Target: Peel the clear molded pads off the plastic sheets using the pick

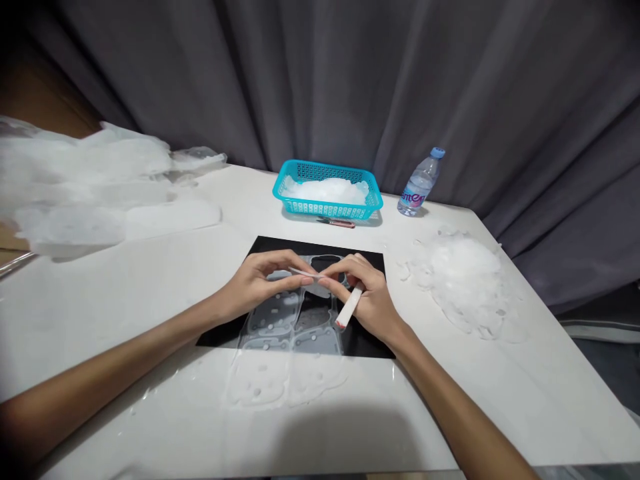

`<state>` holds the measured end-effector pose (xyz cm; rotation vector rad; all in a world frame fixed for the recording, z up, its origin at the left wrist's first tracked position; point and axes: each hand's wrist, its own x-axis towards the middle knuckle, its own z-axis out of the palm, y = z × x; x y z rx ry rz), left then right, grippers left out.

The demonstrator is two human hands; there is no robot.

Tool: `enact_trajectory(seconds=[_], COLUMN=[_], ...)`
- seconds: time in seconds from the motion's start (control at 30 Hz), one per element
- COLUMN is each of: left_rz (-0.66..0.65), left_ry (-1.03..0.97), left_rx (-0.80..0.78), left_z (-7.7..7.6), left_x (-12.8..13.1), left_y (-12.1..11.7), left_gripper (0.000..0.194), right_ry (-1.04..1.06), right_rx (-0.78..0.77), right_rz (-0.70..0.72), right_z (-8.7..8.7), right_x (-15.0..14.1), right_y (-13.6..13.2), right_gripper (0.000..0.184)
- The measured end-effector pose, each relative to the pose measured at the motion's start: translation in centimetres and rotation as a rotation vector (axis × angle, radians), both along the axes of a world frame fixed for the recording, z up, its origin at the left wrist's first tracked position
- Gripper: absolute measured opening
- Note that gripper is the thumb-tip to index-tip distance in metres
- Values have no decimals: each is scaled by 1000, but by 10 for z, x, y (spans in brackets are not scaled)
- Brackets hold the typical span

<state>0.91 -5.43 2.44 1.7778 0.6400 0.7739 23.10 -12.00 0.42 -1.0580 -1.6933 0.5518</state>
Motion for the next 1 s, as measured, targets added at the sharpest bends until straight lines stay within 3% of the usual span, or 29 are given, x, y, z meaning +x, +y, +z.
enact_trajectory(seconds=[0.13, 0.27, 0.33, 0.4, 0.5, 0.6, 0.7, 1.0], left_rz=[-10, -55, -13, 58, 89, 60, 45, 41], left_ry=[5, -88, -89, -29, 75, 90, 47, -8], left_rx=[-5, -122, -158, -103, 97, 223, 248, 261], left_z=[-4, -16, -21, -22, -18, -16, -17, -14], left_x=[0, 2, 3, 3, 3, 4, 5, 2], left_y=[3, 7, 8, 8, 4, -1, -4, -4], left_gripper=[23, 43, 40, 31, 25, 22, 19, 13], right_ry=[2, 46, 14, -40, -58, -43, -6, 22], right_rx=[9, -68, -116, -133, -118, -90, -57, -8], right_rz=[-10, -42, -98, -135, -89, -26, -12, -18], right_z=[1, 1, 1, 0, 0, 1, 2, 4], right_x=[0, 1, 4, 7, 7, 3, -1, 1], right_y=[-2, -2, -1, 2, 5, 5, 3, -1], right_gripper=[3, 9, 11, 13, 32, 21, 3, 8])
